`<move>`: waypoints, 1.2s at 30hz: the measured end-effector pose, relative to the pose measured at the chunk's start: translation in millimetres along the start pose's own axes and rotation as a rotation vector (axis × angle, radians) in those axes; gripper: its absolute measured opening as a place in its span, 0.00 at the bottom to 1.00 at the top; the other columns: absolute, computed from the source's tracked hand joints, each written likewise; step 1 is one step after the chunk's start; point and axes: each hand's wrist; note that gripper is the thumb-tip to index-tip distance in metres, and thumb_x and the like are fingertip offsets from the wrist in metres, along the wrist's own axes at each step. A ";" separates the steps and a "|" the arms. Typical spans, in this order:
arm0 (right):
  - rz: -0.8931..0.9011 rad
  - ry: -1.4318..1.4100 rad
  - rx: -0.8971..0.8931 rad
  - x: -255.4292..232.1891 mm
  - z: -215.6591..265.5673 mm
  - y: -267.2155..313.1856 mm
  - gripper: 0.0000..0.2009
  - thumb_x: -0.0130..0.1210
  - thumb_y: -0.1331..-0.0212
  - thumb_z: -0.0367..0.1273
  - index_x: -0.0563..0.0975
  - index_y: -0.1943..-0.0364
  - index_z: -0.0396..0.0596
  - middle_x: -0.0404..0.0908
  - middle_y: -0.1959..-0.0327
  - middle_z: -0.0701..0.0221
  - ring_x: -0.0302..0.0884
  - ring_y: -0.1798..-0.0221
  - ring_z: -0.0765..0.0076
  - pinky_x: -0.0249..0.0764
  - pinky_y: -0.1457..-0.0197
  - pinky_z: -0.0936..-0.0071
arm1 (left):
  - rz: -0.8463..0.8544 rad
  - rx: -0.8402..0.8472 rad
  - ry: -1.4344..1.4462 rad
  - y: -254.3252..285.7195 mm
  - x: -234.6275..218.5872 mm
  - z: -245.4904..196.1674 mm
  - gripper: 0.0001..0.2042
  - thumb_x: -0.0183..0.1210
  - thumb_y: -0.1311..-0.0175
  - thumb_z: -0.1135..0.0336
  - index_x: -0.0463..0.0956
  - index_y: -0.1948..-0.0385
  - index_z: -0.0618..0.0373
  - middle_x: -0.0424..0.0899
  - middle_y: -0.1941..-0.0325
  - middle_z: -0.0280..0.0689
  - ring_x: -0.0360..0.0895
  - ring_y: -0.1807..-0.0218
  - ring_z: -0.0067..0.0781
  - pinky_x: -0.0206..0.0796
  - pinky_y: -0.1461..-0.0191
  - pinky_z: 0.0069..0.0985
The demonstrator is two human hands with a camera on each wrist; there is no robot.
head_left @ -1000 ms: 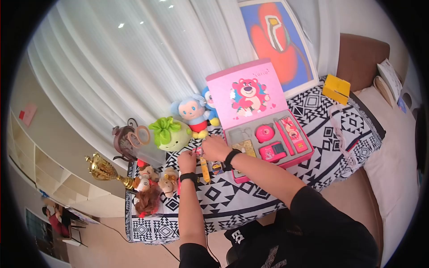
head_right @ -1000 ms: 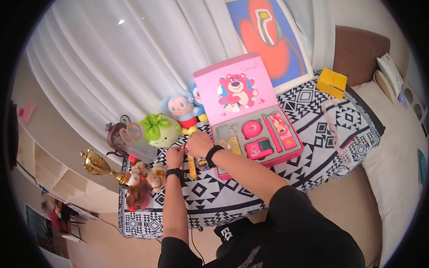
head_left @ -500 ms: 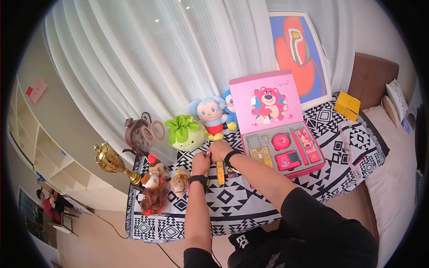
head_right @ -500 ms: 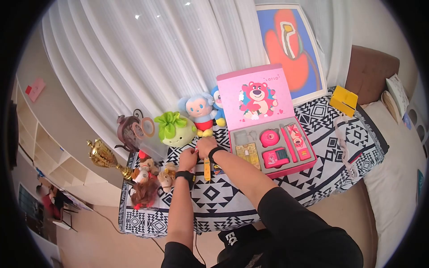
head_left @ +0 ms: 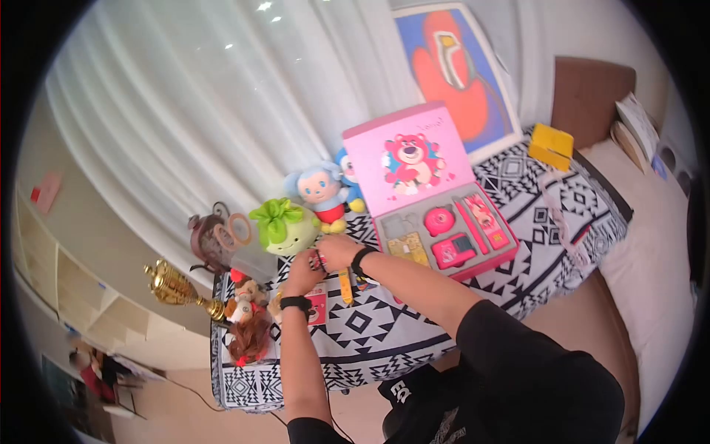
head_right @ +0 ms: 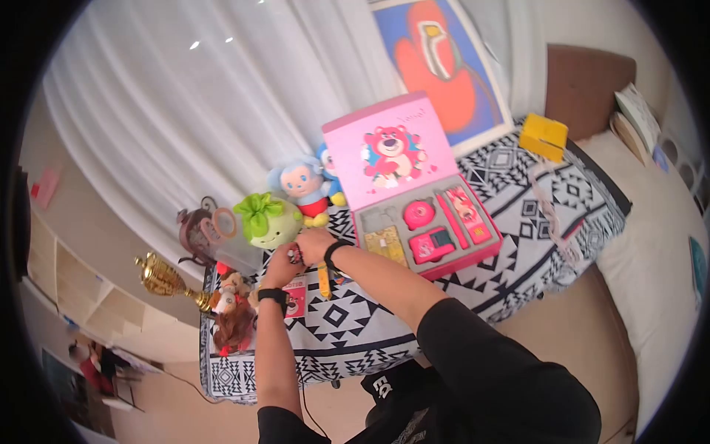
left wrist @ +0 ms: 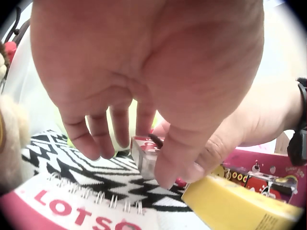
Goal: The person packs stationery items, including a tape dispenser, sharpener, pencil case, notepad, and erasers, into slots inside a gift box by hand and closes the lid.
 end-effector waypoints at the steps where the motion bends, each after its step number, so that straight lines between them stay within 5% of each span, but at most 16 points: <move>1: 0.016 0.015 0.004 0.1 -3.9 -4.5 0.18 0.70 0.58 0.35 0.85 0.61 0.41 0.88 0.57 0.52 0.87 0.51 0.43 0.83 0.47 0.52 | 0.004 -0.028 0.047 -1.7 -2.7 -6.3 0.31 0.76 0.54 0.70 0.79 0.42 0.61 0.86 0.48 0.52 0.83 0.44 0.57 0.75 0.38 0.41; 2: 0.005 0.008 -0.013 -5.6 -7.6 -3.0 0.19 0.71 0.59 0.35 0.85 0.61 0.41 0.88 0.58 0.52 0.87 0.51 0.43 0.83 0.47 0.52 | 0.030 -0.015 0.047 -0.8 -10.1 -21.8 0.31 0.76 0.54 0.70 0.79 0.42 0.61 0.86 0.48 0.52 0.83 0.44 0.57 0.75 0.38 0.41; 4: 0.031 -0.031 -0.024 -24.3 -18.0 -1.9 0.21 0.74 0.62 0.37 0.85 0.61 0.41 0.87 0.56 0.52 0.86 0.50 0.43 0.82 0.47 0.51 | 0.066 -0.056 -0.026 -8.1 -28.7 -56.1 0.34 0.77 0.56 0.71 0.79 0.40 0.61 0.88 0.50 0.45 0.84 0.51 0.40 0.77 0.44 0.34; 11: -0.094 0.045 -0.004 -101.1 -78.8 58.8 0.27 0.78 0.66 0.42 0.87 0.56 0.46 0.87 0.53 0.55 0.85 0.46 0.45 0.80 0.42 0.48 | -0.002 0.233 0.048 -48.8 8.6 -124.9 0.33 0.76 0.52 0.69 0.78 0.38 0.62 0.88 0.48 0.46 0.83 0.52 0.41 0.76 0.44 0.35; 13: -0.098 0.086 0.086 -115.0 -91.3 85.4 0.31 0.79 0.67 0.44 0.87 0.53 0.48 0.83 0.49 0.54 0.81 0.42 0.43 0.78 0.40 0.49 | 0.042 0.192 0.097 -55.0 26.3 -145.8 0.33 0.75 0.51 0.70 0.78 0.38 0.60 0.86 0.47 0.45 0.83 0.49 0.42 0.75 0.42 0.35; 15: -0.050 0.043 0.126 -118.7 -109.4 103.1 0.34 0.79 0.66 0.45 0.86 0.49 0.48 0.81 0.46 0.52 0.79 0.41 0.42 0.78 0.40 0.50 | 0.089 0.233 0.148 -68.5 47.9 -150.6 0.32 0.74 0.54 0.71 0.79 0.40 0.62 0.83 0.46 0.50 0.81 0.42 0.52 0.73 0.36 0.39; 26: -0.231 -0.140 0.113 -85.7 -151.8 112.4 0.34 0.82 0.67 0.44 0.85 0.52 0.40 0.84 0.53 0.50 0.83 0.47 0.41 0.79 0.43 0.52 | 0.158 0.184 0.039 -70.7 64.6 -169.1 0.27 0.71 0.49 0.71 0.84 0.43 0.60 0.82 0.50 0.47 0.81 0.44 0.50 0.73 0.37 0.38; 28: -0.135 -0.190 0.119 -89.4 -151.6 112.1 0.27 0.80 0.69 0.42 0.86 0.64 0.39 0.84 0.66 0.50 0.83 0.58 0.43 0.77 0.54 0.53 | 0.159 0.194 0.043 -68.9 63.8 -164.9 0.27 0.71 0.48 0.70 0.83 0.41 0.60 0.82 0.52 0.48 0.81 0.47 0.48 0.73 0.41 0.37; 31: -0.164 -0.158 0.037 -89.2 -153.7 112.0 0.21 0.78 0.65 0.41 0.86 0.68 0.40 0.84 0.69 0.51 0.84 0.62 0.42 0.77 0.57 0.52 | 0.172 0.204 0.032 -67.6 65.7 -159.1 0.27 0.70 0.46 0.69 0.82 0.40 0.59 0.82 0.54 0.48 0.80 0.51 0.46 0.73 0.45 0.36; 36: -0.138 -0.024 0.108 -85.6 -152.0 107.6 0.14 0.71 0.53 0.38 0.88 0.65 0.42 0.85 0.64 0.51 0.85 0.56 0.44 0.79 0.50 0.49 | 0.156 0.213 0.016 -65.9 68.3 -151.3 0.24 0.68 0.47 0.73 0.84 0.43 0.57 0.82 0.51 0.48 0.82 0.48 0.49 0.74 0.40 0.38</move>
Point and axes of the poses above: each hand's wrist, its own y-axis away from the middle knuckle, its own x-axis out of the palm, z = x × y
